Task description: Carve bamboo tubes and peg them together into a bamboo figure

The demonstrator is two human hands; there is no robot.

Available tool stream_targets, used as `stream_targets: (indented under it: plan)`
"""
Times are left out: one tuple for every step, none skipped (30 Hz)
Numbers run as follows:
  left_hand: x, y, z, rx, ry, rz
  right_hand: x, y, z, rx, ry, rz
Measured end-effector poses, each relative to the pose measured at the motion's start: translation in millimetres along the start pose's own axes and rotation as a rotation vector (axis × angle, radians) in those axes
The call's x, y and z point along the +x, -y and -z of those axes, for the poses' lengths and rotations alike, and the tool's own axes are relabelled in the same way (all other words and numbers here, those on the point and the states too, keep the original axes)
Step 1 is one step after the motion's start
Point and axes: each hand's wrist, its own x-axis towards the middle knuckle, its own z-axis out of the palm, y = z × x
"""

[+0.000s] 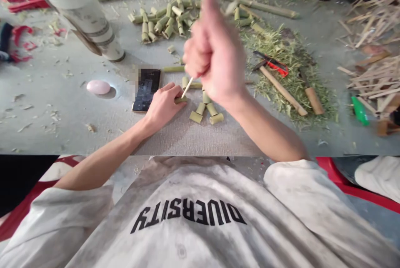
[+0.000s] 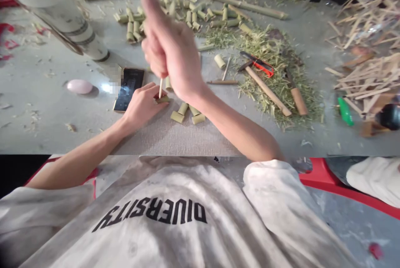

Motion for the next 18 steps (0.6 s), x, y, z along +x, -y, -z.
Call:
stream_targets:
  plan:
    - [-0.3,0.1,0.0,0.007,0.007,-0.007,-2.2,10.3,14.6,-0.076,-0.093,0.099]
    - [-0.7,0.2,-0.3,0.026,0.01,-0.014,-6.5,18.3,31.0,-0.22,-0.095,0.155]
    - [-1.2,0.3,-0.9,0.058,0.014,-0.018,-12.9,22.6,48.8,-0.409,-0.157,0.182]
    - [-1.8,0.3,-1.5,0.104,0.018,-0.021,-20.6,22.3,68.0,-0.616,-0.129,0.186]
    - [-2.4,0.2,-2.1,0.16,0.026,-0.024,-29.0,17.4,88.1,-0.694,-0.093,0.153]
    - [-3.0,-0.3,-2.3,0.217,0.037,-0.026,-37.2,8.6,108.9,-0.761,-0.1,0.079]
    - [-3.5,-1.1,-1.9,0.264,0.05,-0.03,-44.2,-3.0,130.1,-0.912,-0.114,-0.029]
    - [-3.9,-2.4,-0.6,0.291,0.057,-0.034,-49.3,-15.7,151.2,-1.053,-0.117,-0.138]
    - [-4.2,-4.1,1.5,0.287,0.055,-0.039,-52.1,-28.1,172.0,-1.155,-0.111,-0.22]
    - [-4.4,-6.3,4.7,0.249,0.042,-0.045,-52.5,-39.0,192.1,-1.224,-0.084,-0.28]
    - [-4.3,-8.9,8.6,0.174,0.016,-0.053,-50.6,-47.6,211.0,-1.287,-0.083,-0.331]
    - [-3.9,-11.9,13.1,0.062,-0.01,-0.06,-46.8,-54.0,228.6,-1.35,-0.121,-0.385]
    - [-3.2,-15.2,17.7,-0.079,-0.02,-0.055,-41.8,-58.4,244.7,-1.403,-0.158,-0.433]
    - [-2.1,-18.7,22.3,-0.239,-0.01,-0.034,-36.1,-61.7,259.1,-1.421,-0.172,-0.469]
    - [-0.7,-22.2,26.3,-0.403,0.02,0.006,-30.4,-64.5,271.7,-1.42,-0.156,-0.509]
    - [1.1,-25.8,29.8,-0.554,0.053,0.053,-25.0,-67.6,282.5,-1.412,-0.132,-0.549]
    - [3.2,-29.3,32.6,-0.684,0.083,0.102,-20.1,-71.2,291.6,-1.387,-0.078,-0.596]
    - [5.5,-32.5,34.7,-0.792,0.103,0.145,-16.0,-75.4,299.0,-1.362,-0.025,-0.642]
